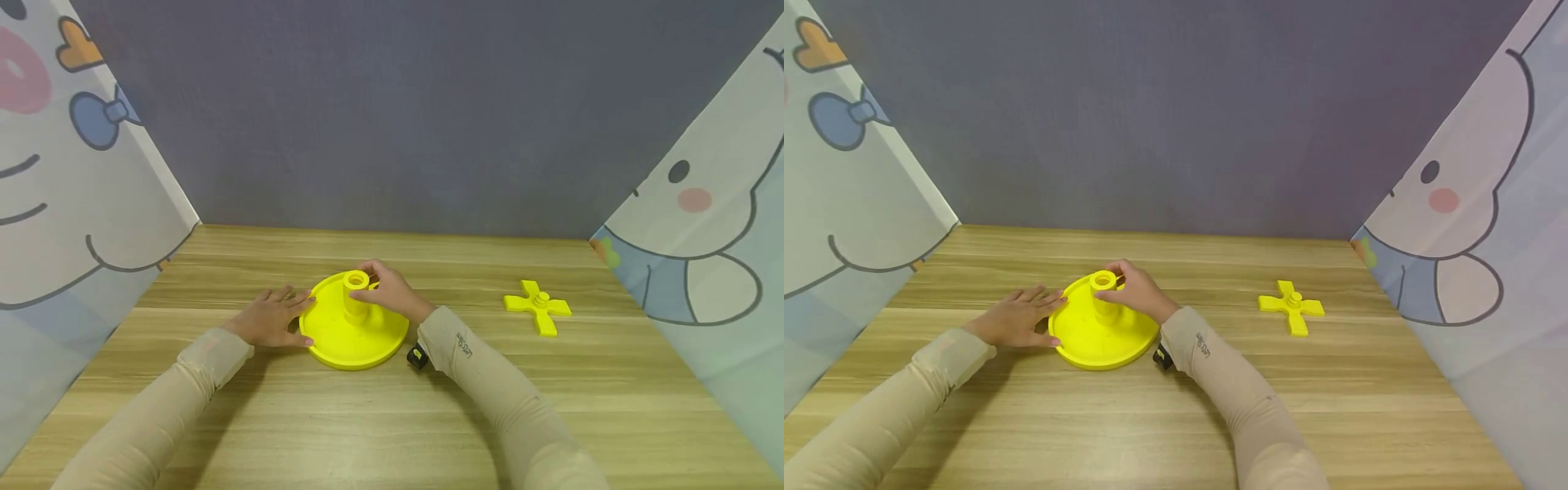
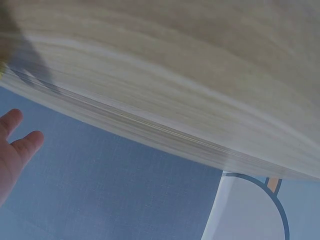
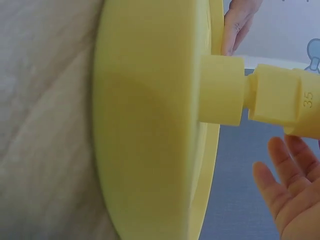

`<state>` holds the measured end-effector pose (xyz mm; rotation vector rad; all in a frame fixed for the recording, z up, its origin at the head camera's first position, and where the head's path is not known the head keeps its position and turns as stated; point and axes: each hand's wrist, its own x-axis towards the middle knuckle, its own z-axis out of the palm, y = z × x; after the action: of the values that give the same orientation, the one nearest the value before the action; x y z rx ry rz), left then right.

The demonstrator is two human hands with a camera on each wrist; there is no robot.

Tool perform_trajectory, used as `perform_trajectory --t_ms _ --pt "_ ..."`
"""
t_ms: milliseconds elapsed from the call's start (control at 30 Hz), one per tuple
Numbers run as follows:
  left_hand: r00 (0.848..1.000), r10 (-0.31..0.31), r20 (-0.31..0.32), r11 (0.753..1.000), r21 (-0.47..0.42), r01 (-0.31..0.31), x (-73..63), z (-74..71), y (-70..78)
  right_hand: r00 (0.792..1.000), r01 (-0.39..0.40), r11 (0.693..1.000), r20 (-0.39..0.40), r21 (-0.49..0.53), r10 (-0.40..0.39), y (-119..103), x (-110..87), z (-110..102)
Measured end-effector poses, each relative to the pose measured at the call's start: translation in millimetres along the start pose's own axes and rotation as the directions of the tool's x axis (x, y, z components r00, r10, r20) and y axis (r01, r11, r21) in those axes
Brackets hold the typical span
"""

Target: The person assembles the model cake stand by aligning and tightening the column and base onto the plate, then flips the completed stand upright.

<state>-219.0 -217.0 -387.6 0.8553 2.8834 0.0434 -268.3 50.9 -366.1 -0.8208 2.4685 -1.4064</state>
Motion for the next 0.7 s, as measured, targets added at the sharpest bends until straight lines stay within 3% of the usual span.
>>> perform_trajectory --t_ms 467,700 --pt "1.000 -0.003 0.004 1.000 -0.007 0.003 0.2 1.1 -0.6 0.999 0.023 0.996 0.036 0.090 -0.027 0.9 -3.1 -3.5" --pt "1.000 -0.004 0.011 1.000 -0.016 0.004 0.9 0.5 0.1 1.000 0.012 0.998 0.017 0.059 -0.013 -0.1 -1.4 -2.2"
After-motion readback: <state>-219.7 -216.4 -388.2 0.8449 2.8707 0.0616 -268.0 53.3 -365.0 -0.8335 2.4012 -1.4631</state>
